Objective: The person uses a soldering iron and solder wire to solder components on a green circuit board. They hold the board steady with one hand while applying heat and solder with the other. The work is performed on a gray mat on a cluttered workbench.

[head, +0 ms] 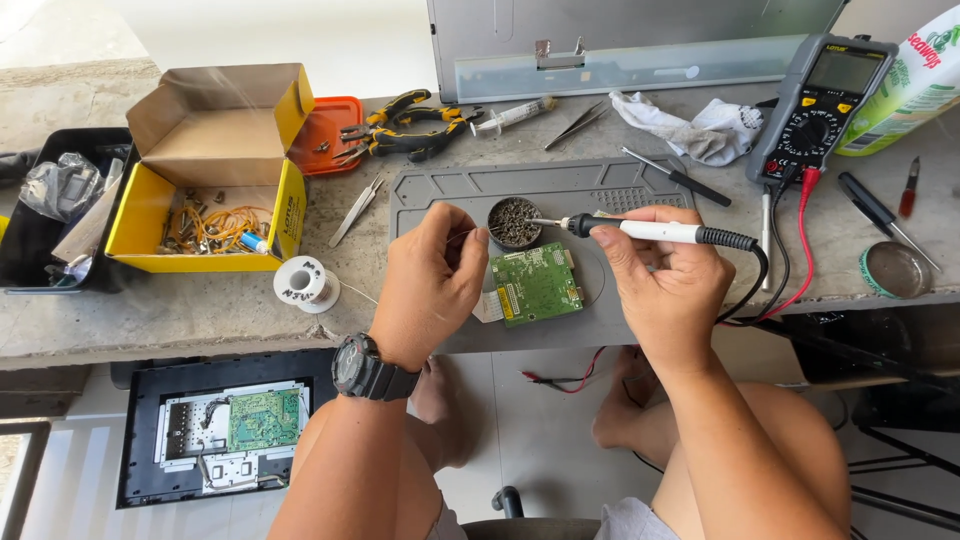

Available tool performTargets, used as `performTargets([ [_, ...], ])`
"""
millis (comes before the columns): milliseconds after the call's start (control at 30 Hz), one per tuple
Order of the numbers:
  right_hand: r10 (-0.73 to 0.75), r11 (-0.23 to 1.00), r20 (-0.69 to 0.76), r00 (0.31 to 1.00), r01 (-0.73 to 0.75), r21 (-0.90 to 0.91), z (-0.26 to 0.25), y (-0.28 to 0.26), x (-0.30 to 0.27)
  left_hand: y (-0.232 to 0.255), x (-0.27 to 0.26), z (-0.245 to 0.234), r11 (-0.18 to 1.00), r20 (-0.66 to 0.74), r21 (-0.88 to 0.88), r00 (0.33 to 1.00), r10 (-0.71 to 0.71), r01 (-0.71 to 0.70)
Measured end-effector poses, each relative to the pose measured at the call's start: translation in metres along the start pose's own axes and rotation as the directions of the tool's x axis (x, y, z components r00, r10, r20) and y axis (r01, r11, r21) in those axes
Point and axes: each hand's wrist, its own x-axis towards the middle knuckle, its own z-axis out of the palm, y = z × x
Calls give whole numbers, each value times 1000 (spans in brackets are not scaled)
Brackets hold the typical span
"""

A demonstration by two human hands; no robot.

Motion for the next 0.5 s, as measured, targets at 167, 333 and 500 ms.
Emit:
performTargets([
  [167,-9,1000,-3,1000,9,1,4,-3,1,0,-1,-1,1000,31,-13,999,-15,16],
  [333,-17,1000,-15,1000,18,10,1,-1,1,0,-1,0,1000,56,4,998,2,-2],
  [500,258,935,-70,964,-231,268,-15,1,-5,10,0,0,997,141,7,987,78,-79],
])
